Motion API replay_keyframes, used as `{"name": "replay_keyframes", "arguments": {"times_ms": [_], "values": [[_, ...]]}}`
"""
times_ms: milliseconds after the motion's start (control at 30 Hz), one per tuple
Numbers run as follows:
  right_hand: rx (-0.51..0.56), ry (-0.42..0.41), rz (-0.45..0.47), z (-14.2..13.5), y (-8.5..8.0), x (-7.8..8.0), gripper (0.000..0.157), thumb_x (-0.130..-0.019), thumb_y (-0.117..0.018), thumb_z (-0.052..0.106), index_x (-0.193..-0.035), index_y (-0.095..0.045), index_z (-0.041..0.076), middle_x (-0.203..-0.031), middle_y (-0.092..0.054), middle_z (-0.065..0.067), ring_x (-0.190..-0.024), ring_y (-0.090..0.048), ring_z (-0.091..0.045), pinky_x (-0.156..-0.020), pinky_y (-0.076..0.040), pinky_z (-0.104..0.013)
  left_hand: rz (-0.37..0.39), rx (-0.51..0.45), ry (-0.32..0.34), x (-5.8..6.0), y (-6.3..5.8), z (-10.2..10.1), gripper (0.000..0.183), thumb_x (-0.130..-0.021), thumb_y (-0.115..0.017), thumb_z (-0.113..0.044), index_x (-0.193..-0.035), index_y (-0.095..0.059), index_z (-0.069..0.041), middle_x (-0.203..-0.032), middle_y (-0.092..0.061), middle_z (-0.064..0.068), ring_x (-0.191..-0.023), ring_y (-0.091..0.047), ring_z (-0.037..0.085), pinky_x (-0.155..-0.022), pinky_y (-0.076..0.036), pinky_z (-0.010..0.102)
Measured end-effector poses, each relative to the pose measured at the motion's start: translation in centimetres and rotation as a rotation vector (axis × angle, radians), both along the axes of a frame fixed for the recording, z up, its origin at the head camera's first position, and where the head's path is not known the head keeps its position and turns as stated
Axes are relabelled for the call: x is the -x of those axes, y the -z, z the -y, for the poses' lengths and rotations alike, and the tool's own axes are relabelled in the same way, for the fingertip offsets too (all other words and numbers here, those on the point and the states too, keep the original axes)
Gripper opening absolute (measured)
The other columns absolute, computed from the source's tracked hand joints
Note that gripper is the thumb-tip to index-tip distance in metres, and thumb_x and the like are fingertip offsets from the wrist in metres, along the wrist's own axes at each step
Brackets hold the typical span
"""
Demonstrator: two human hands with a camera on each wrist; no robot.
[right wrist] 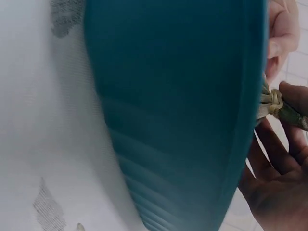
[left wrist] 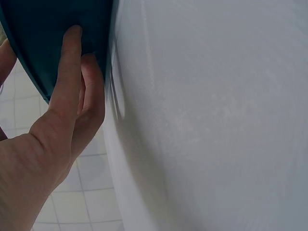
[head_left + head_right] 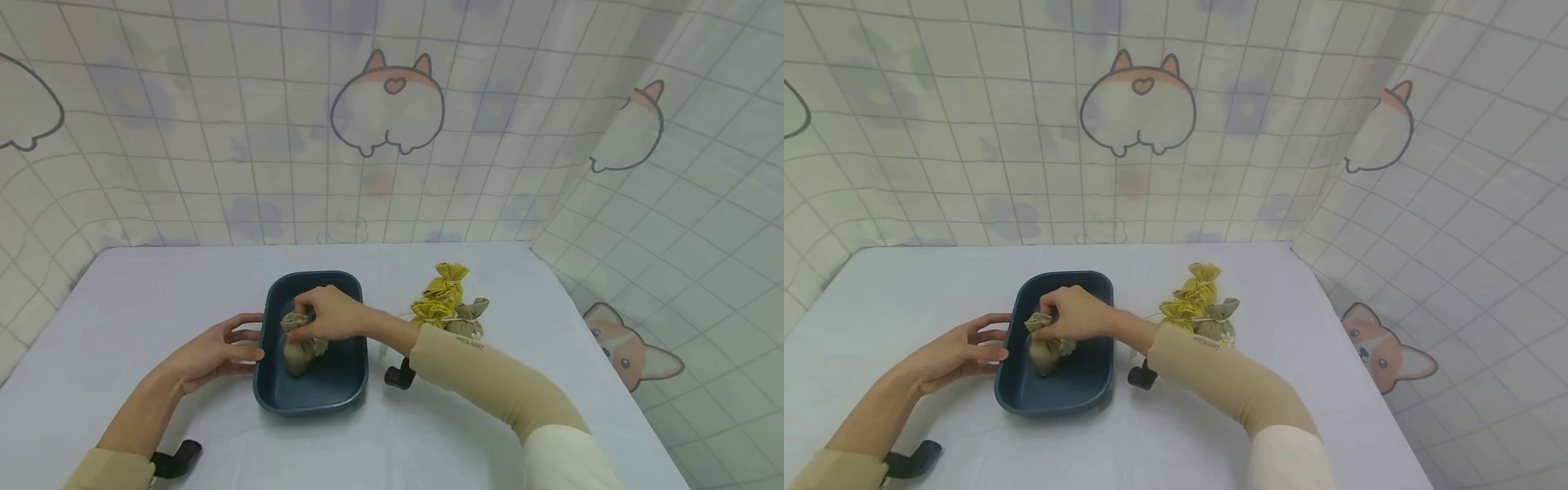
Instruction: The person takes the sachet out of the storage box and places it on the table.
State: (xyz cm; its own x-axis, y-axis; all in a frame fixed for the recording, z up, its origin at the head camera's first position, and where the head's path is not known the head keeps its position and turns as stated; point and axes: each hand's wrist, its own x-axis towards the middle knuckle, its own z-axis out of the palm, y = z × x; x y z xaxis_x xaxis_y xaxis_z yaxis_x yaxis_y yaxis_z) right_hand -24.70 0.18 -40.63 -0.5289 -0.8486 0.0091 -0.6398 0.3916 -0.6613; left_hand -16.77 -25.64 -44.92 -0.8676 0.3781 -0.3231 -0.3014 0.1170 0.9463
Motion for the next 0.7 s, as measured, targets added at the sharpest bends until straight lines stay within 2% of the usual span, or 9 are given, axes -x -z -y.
{"name": "replay_keyframes", "arguments": {"times_ms": [67, 167, 300, 367, 500, 700], "values": [[-0.005, 0.010, 0.013, -0.12, 0.18, 0.00, 0.026, -0.094, -0.078, 0.027, -0.088, -0.058, 0.013, -0.075, -0.053, 0.006, -0.056, -0.047, -0.004, -0.055, -0.040, -0.018, 0.001, 0.000, -0.002, 0.02, 0.01, -0.04, 0.089, -0.093, -0.075, -0.009, -0.161, -0.018, -0.002, -0.150, -0.037, 0.033, -0.114, -0.064, 0.032, -0.098, -0.054, 0.048], [-0.006, 0.006, 0.049, -0.30, 0.36, 0.08, 0.024, -0.092, -0.080, 0.026, -0.099, -0.061, 0.013, -0.091, -0.063, 0.007, -0.077, -0.058, -0.003, -0.069, -0.047, -0.015, -0.005, -0.001, 0.006, 0.03, 0.00, -0.06, 0.089, -0.094, -0.074, -0.010, -0.161, -0.016, -0.002, -0.151, -0.035, 0.034, -0.115, -0.063, 0.033, -0.099, -0.054, 0.049], [-0.003, -0.003, 0.137, -0.61, 0.37, 0.31, 0.036, -0.091, -0.081, 0.021, -0.118, -0.060, 0.009, -0.117, -0.067, 0.000, -0.110, -0.061, -0.007, -0.090, -0.050, -0.016, 0.007, 0.004, 0.000, 0.05, 0.03, -0.06, 0.088, -0.094, -0.073, -0.009, -0.161, -0.017, -0.003, -0.152, -0.035, 0.033, -0.116, -0.063, 0.033, -0.099, -0.054, 0.048], [-0.006, -0.010, 0.170, -0.75, 0.39, 0.44, 0.043, -0.091, -0.081, 0.020, -0.127, -0.059, 0.008, -0.124, -0.066, -0.002, -0.117, -0.060, -0.009, -0.094, -0.050, -0.017, 0.007, 0.004, -0.001, 0.06, 0.06, -0.06, 0.088, -0.094, -0.073, -0.009, -0.161, -0.017, -0.003, -0.152, -0.035, 0.034, -0.117, -0.063, 0.034, -0.099, -0.054, 0.048], [-0.017, -0.059, 0.172, -0.83, 0.29, 0.59, 0.046, -0.093, -0.078, 0.020, -0.134, -0.062, 0.007, -0.123, -0.067, -0.001, -0.113, -0.060, -0.008, -0.095, -0.049, -0.018, 0.001, 0.003, 0.002, 0.07, 0.06, -0.08, 0.088, -0.094, -0.074, -0.010, -0.161, -0.017, -0.003, -0.152, -0.035, 0.034, -0.117, -0.063, 0.034, -0.099, -0.054, 0.049], [-0.004, -0.113, 0.147, -0.78, 0.63, 0.76, 0.035, -0.093, -0.078, 0.019, -0.125, -0.069, 0.004, -0.106, -0.069, 0.005, -0.095, -0.060, -0.006, -0.087, -0.050, -0.018, 0.010, 0.006, -0.007, 0.03, 0.07, -0.08, 0.088, -0.094, -0.074, -0.009, -0.161, -0.018, -0.003, -0.152, -0.036, 0.033, -0.117, -0.063, 0.034, -0.099, -0.054, 0.048]]}}
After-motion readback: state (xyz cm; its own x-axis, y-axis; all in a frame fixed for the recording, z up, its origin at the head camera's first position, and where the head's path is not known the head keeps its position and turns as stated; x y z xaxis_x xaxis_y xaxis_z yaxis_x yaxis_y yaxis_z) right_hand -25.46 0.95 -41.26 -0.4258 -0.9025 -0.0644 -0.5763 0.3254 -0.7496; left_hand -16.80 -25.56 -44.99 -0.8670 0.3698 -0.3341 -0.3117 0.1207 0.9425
